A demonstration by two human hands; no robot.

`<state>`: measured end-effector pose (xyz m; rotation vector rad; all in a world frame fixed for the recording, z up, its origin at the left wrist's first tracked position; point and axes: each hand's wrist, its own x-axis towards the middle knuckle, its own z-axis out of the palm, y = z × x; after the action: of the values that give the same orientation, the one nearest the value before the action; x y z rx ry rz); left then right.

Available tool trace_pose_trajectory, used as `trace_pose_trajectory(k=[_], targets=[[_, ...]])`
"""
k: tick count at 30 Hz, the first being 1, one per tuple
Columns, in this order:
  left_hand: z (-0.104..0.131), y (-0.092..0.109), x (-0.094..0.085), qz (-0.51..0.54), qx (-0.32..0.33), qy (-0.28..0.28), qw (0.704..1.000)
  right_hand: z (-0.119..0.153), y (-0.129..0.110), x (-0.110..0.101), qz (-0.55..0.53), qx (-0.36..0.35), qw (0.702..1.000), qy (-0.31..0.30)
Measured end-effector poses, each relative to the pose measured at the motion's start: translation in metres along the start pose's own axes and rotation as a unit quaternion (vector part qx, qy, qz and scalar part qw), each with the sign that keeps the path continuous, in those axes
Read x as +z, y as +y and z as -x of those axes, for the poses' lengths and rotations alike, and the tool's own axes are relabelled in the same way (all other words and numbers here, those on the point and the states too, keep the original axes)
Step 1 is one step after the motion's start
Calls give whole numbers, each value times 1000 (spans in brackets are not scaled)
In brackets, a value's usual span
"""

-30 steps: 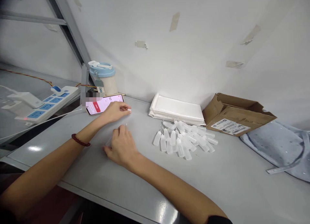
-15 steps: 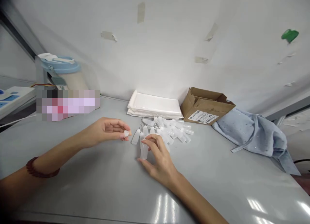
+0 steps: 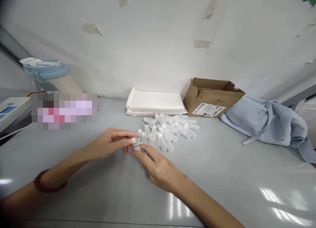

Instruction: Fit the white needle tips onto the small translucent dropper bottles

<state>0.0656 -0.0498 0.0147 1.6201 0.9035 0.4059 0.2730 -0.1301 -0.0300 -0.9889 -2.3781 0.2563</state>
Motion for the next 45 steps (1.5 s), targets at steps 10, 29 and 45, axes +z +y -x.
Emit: trace_pose_trajectory(k=[10, 29, 45], targets=[[3, -4, 6, -8, 22, -28, 999, 0, -4, -4, 120, -55, 991, -4], [4, -12, 17, 256, -54, -130, 956, -4, -20, -13, -506, 149, 850, -4], [11, -5, 17, 185, 23, -74, 980, -11, -16, -14, -688, 291, 664, -34]])
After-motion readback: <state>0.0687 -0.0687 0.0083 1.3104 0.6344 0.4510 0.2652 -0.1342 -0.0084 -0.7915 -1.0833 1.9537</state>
